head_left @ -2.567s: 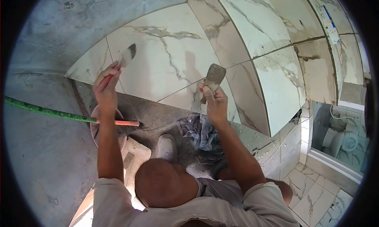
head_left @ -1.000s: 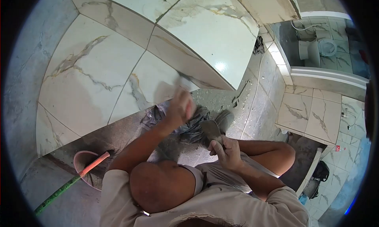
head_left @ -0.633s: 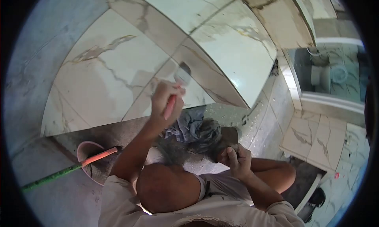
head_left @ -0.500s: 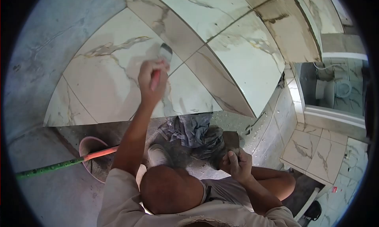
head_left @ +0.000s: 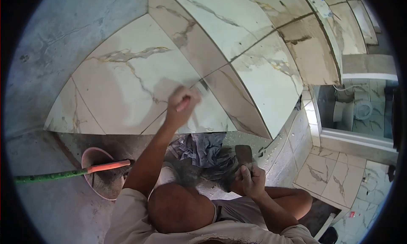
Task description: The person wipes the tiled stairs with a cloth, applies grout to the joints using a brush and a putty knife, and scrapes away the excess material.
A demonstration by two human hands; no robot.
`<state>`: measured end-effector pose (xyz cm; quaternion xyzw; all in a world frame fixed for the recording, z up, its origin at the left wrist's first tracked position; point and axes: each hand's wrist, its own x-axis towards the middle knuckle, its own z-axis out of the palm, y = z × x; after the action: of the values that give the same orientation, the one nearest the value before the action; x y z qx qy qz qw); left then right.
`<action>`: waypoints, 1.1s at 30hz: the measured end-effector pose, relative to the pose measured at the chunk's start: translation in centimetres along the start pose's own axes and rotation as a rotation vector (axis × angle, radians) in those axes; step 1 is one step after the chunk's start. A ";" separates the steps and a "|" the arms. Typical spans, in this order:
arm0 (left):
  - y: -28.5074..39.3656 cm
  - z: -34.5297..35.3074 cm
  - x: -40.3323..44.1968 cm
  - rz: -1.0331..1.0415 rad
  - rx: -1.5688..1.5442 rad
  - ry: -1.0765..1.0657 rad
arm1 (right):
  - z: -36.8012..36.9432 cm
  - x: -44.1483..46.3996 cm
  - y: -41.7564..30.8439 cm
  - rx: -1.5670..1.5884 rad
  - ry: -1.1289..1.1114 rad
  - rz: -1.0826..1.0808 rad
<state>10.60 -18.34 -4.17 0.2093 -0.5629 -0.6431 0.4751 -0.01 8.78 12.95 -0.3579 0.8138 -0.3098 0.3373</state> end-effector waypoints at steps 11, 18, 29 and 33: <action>0.4 -5.4 7.5 -0.386 -0.147 0.183 | 0.7 0.8 -1.1 -0.061 -0.018 -0.080; -0.2 -13.5 19.0 -0.321 -0.292 0.460 | 0.6 0.9 -0.1 0.005 0.025 -0.010; 6.0 -21.6 19.3 -0.066 0.759 0.489 | 1.1 1.9 2.9 0.057 0.080 0.050; 2.1 -28.8 16.0 0.049 0.510 0.546 | 1.2 2.5 2.0 0.007 -0.026 -0.053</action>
<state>27.18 -46.82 -6.02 0.4713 -0.5622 -0.3913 0.5556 -1.11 7.61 9.89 -0.3822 0.7983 -0.3168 0.3409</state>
